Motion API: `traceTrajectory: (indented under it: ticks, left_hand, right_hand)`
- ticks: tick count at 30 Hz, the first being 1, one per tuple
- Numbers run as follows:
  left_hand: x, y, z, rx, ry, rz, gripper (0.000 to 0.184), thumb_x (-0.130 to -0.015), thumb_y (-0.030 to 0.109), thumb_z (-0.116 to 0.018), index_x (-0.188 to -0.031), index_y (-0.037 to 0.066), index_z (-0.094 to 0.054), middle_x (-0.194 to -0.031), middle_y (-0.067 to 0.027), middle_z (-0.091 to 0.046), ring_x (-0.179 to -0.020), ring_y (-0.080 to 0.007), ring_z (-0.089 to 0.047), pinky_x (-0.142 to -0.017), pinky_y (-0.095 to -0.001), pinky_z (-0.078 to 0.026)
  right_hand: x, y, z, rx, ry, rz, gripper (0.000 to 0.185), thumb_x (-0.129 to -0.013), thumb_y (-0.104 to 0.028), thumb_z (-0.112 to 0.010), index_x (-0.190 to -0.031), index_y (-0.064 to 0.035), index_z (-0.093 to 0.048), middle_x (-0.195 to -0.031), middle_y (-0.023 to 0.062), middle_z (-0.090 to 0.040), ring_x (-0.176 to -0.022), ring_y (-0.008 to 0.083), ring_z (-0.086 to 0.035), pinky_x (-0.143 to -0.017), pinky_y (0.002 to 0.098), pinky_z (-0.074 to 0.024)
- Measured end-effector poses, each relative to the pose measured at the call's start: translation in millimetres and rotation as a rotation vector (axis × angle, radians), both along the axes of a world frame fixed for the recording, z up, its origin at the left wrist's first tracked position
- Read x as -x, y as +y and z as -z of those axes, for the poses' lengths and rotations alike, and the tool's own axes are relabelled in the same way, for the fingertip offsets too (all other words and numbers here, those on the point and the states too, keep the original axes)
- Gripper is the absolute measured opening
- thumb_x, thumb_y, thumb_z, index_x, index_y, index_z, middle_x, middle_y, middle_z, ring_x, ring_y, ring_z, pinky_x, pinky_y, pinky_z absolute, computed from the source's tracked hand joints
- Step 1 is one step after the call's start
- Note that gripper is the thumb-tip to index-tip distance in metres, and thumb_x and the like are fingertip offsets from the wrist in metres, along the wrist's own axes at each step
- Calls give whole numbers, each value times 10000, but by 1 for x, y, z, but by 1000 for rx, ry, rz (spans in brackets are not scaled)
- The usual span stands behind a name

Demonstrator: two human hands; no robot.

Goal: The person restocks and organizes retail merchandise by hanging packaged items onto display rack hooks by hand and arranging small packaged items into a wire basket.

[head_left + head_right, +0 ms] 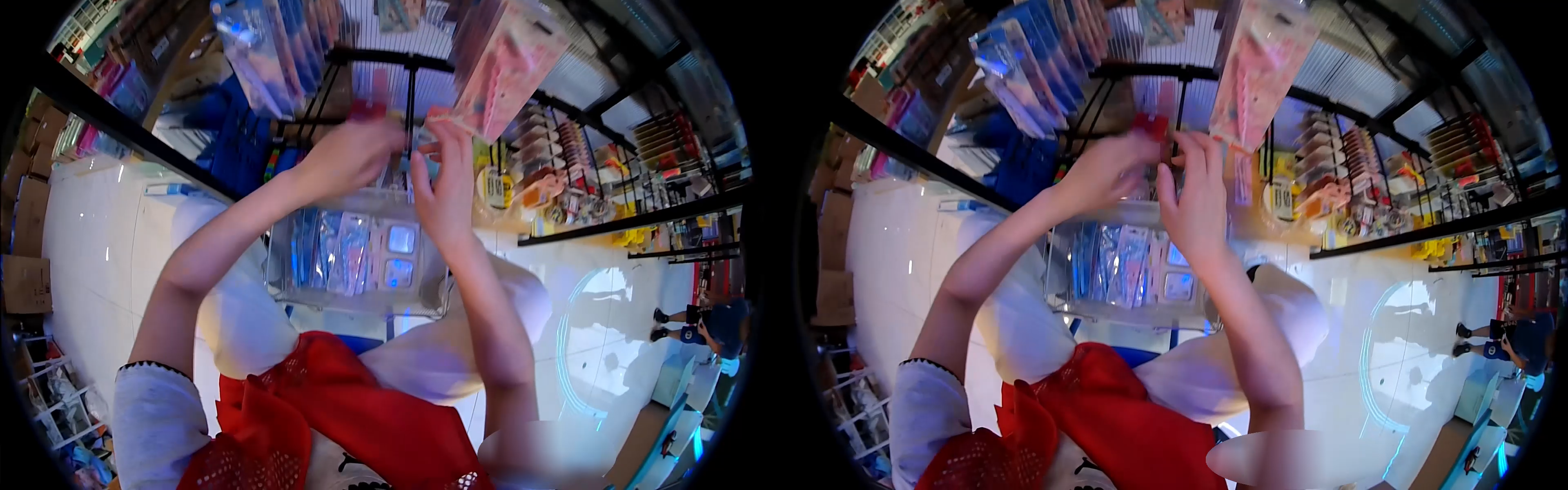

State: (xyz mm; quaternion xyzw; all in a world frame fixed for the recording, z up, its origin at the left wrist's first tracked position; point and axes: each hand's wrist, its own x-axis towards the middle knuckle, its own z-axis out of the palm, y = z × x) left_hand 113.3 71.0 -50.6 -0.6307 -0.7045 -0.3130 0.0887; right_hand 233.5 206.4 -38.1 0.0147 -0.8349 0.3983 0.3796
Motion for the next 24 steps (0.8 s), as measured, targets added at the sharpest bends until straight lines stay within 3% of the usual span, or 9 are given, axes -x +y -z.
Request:
traceTrajectory:
  ticks: [2, 4, 7, 9, 11, 14, 17, 20, 24]
  left_hand:
    - [-13, -38, 44, 295, 331, 200, 267, -759, 141, -581, -1012, 61, -556, -887, -95, -601, -858, -288, -587, -788, -402, -464]
    - [-30, -66, 78, 687, -84, 10, 298, -765, 207, -583, -1031, 74, -567, -911, -104, -602, -895, -281, -584, -775, -416, -473]
    - [-27, -93, 128, 1000, -40, -218, 316, -755, 227, -598, -1032, 77, -580, -934, -127, -601, -911, -302, -582, -788, -428, -467]
    - [-25, -100, 141, 983, -64, -262, 319, -761, 240, -603, -1034, 77, -581, -985, -128, -578, -946, -297, -568, -793, -419, -469]
    - [-23, -106, 151, 999, -66, -271, 327, -766, 246, -604, -1041, 72, -579, -1019, -134, -565, -970, -297, -559, -805, -413, -466]
    - [-14, -109, 162, 1023, -111, -214, 340, -764, 236, -602, -1054, 59, -577, -1039, -158, -564, -980, -315, -553, -826, -416, -456]
    - [-9, -104, 161, 948, -284, -144, 359, -751, 222, -600, -1070, 59, -576, -1069, -193, -553, -990, -347, -542, -840, -428, -446]
    - [-15, -95, 133, 904, -392, -106, 430, -774, 240, -591, -1156, 58, -517, -1127, -208, -526, -1034, -357, -517, -880, -422, -421]
    - [-18, -92, 131, 689, -534, -304, 576, -837, 295, -551, -1304, 35, -336, -1209, -205, -481, -1104, -334, -487, -944, -389, -377]
  right_hand:
    - [-3, -9, 0, -5, -134, -9, 326, -756, -11, -571, -1074, -4, -499, -977, 170, -527, -770, 284, -578, -685, 365, -470]
    - [-4, -20, 11, -8, -321, -31, 269, -766, -49, -564, -1028, -5, -522, -888, 175, -572, -750, 304, -590, -669, 385, -471]
    - [1, -28, 58, -25, -708, -118, 262, -779, -181, -558, -956, 12, -559, -812, 224, -614, -796, 369, -601, -709, 430, -471]
    - [3, -34, 107, -151, -1016, -202, 357, -768, -224, -577, -990, 53, -538, -905, 264, -598, -876, 395, -582, -763, 432, -467]
    - [1, -42, 190, -152, -1061, -165, 401, -761, -251, -612, -1014, 55, -556, -837, 208, -628, -791, 352, -617, -763, 394, -472]
    - [-10, -56, 285, 129, -1218, -8, 401, -756, -251, -624, -1004, 58, -562, -845, 169, -627, -762, 281, -623, -729, 366, -488]
    - [-10, -65, 307, 491, -1278, 6, 412, -728, -265, -659, -997, 37, -576, -837, 115, -618, -746, 211, -611, -657, 320, -502]
    - [-10, -85, 265, 883, -1349, -220, 410, -697, -273, -696, -952, 32, -594, -796, 100, -614, -711, 188, -609, -589, 282, -499]
    - [7, -90, 235, 328, -1409, -279, 419, -644, -220, -718, -956, 33, -598, -804, 113, -628, -684, 170, -608, -583, 308, -506]
